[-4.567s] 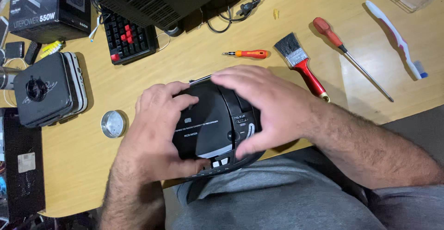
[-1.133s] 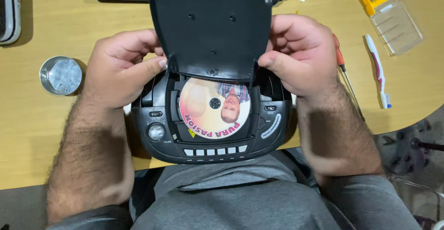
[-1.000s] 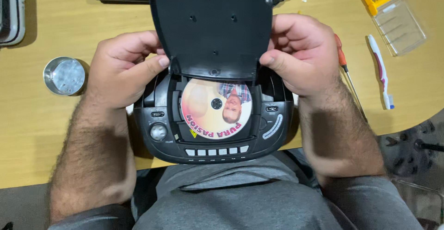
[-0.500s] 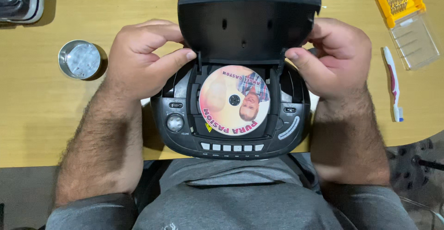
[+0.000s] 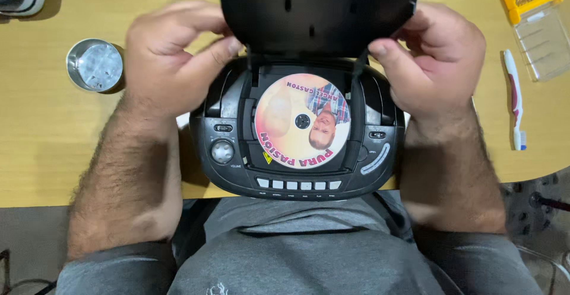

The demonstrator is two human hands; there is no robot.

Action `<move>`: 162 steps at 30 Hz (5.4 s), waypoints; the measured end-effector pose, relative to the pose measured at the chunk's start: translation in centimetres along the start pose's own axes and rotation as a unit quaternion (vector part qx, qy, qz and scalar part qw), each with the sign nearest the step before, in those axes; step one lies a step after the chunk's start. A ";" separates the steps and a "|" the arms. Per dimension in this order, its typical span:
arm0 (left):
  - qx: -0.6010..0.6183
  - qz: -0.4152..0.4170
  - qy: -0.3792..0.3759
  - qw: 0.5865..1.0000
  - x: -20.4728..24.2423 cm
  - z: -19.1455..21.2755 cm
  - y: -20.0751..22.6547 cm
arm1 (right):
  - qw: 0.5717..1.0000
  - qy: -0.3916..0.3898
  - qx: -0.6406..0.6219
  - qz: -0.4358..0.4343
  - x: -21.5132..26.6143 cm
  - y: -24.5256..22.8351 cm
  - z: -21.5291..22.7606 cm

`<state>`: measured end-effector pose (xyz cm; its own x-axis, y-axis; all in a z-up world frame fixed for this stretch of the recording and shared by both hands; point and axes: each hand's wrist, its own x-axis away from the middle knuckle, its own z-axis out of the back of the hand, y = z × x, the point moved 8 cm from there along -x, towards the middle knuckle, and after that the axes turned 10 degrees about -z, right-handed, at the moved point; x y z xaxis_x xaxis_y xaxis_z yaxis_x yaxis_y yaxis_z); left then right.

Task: The person places a CD into a portable CD player, closes the lid, and presses buttons on the front panel. They then open the lid again to remove the CD and close the lid once more.

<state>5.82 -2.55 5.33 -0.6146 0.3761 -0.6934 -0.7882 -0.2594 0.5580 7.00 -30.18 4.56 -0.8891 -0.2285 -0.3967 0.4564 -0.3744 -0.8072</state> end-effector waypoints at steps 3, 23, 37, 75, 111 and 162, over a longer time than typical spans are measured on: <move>-0.020 0.008 0.033 0.999 0.4 0.8 -1.1 | 0.999 -0.029 -0.014 -0.019 -0.2 -0.1 -0.9; 0.151 0.201 0.030 0.967 1.7 -1.3 -3.9 | 0.961 -0.030 -0.246 -0.122 0.0 2.9 -0.8; 0.068 0.137 0.011 0.988 1.8 -0.4 -3.1 | 0.995 -0.042 -0.062 -0.061 -0.2 3.1 0.9; 0.105 -0.146 0.023 0.983 0.6 0.8 -0.1 | 0.996 0.019 -0.065 0.050 1.3 6.3 2.6; -0.022 -0.167 -0.068 0.983 0.8 -0.2 1.4 | 0.965 -0.170 -0.004 0.200 1.1 -1.4 -0.5; -0.059 -0.133 -0.185 0.972 0.7 -0.6 3.7 | 0.957 -0.246 0.035 0.151 1.0 -3.5 -0.8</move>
<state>2.45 -3.73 6.62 -0.3526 0.7319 -0.5831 -0.9292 -0.2004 0.3104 4.46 -28.44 6.62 -0.5996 -0.7246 -0.3397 0.7062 -0.2794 -0.6505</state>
